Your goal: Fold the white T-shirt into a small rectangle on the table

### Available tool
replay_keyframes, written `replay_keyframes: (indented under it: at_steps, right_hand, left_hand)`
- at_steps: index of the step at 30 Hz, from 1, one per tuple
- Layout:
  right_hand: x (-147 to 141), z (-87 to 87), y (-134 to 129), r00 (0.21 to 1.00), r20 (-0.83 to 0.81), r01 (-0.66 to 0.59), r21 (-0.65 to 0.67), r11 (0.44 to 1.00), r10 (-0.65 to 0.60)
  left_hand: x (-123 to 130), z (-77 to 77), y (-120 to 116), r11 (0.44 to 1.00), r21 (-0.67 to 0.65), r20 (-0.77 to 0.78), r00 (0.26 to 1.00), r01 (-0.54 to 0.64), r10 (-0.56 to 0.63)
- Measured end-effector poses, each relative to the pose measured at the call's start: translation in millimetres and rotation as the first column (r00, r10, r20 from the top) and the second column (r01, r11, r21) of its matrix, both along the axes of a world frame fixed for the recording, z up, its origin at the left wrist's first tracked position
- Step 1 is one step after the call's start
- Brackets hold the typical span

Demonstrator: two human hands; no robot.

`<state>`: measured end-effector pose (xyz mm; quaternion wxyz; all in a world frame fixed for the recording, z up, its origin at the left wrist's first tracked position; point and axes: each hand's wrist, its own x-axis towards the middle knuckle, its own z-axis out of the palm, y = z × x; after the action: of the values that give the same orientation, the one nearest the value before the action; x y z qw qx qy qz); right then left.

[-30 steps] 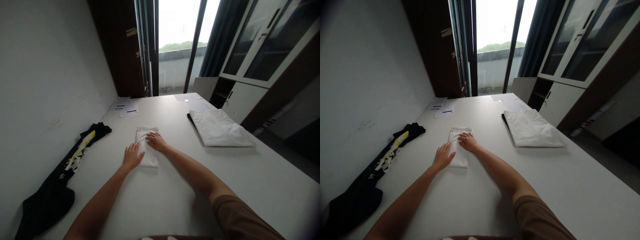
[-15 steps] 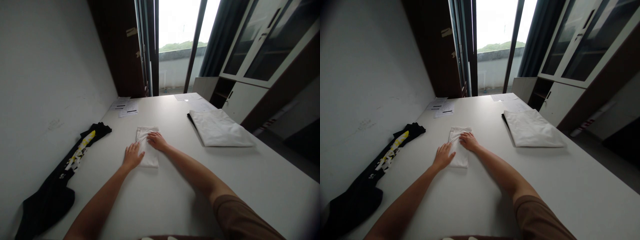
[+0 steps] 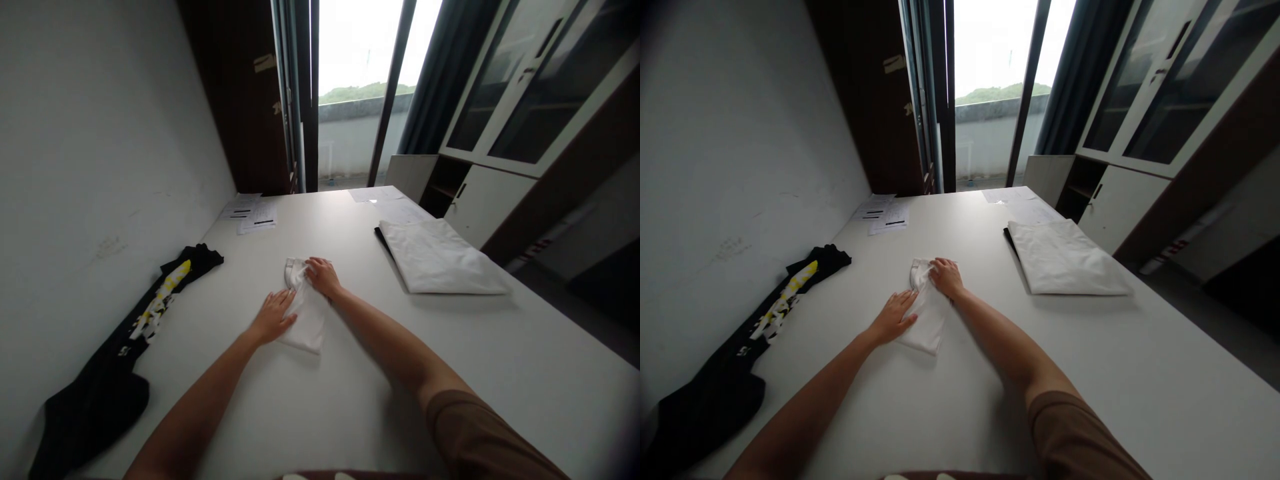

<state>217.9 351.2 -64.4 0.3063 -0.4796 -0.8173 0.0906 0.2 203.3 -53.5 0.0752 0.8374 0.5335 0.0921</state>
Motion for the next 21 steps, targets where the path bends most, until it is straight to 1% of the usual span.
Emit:
replay_keyframes:
  at_steps: [2, 5, 7, 9, 12, 14, 17, 19, 21]
  right_hand:
    - [2, 2.2, -2, 0.998, 0.065, -0.004, 0.012, 1.000, 0.004]
    - [4, 8.0, -7, 0.982, 0.179, -0.059, 0.011, 0.998, 0.056]
    - [5, 13.0, -8, 0.972, 0.225, -0.075, -0.005, 0.997, 0.074]
    - [7, 18.0, -9, 0.966, 0.255, -0.053, -0.005, 0.999, 0.053]
    - [10, 23.9, -8, 0.957, 0.290, 0.016, 0.022, 1.000, -0.022]
    - [12, 25.9, -7, 0.953, 0.296, 0.062, 0.018, 0.998, -0.064]
    - [15, 25.2, -6, 0.962, 0.260, 0.093, -0.012, 0.996, -0.087]
    - [15, 22.7, -5, 0.971, 0.234, 0.060, -0.029, 0.998, -0.052]
    - [15, 19.1, -3, 0.975, 0.220, -0.011, -0.039, 0.999, 0.020]
  left_hand:
    - [2, 1.2, -2, 0.999, -0.004, 0.017, 0.999, 0.039, -0.038]
    - [3, 2.4, -3, 0.999, -0.012, 0.024, 0.998, 0.052, -0.051]
    - [3, 3.4, -3, 0.998, -0.018, 0.023, 0.998, 0.057, -0.057]
    - [3, 4.8, -4, 0.997, -0.022, 0.024, 0.997, 0.074, -0.074]
    - [3, 7.4, -5, 0.991, -0.015, 0.041, 0.990, 0.135, -0.134]
    - [3, 9.0, -7, 0.986, -0.004, 0.054, 0.984, 0.168, -0.168]
    - [4, 10.1, -8, 0.987, 0.010, 0.065, 0.984, 0.163, -0.163]
    - [5, 9.6, -7, 0.989, 0.013, 0.064, 0.987, 0.144, -0.145]
    - [6, 8.7, -7, 0.993, 0.018, 0.056, 0.991, 0.119, -0.120]
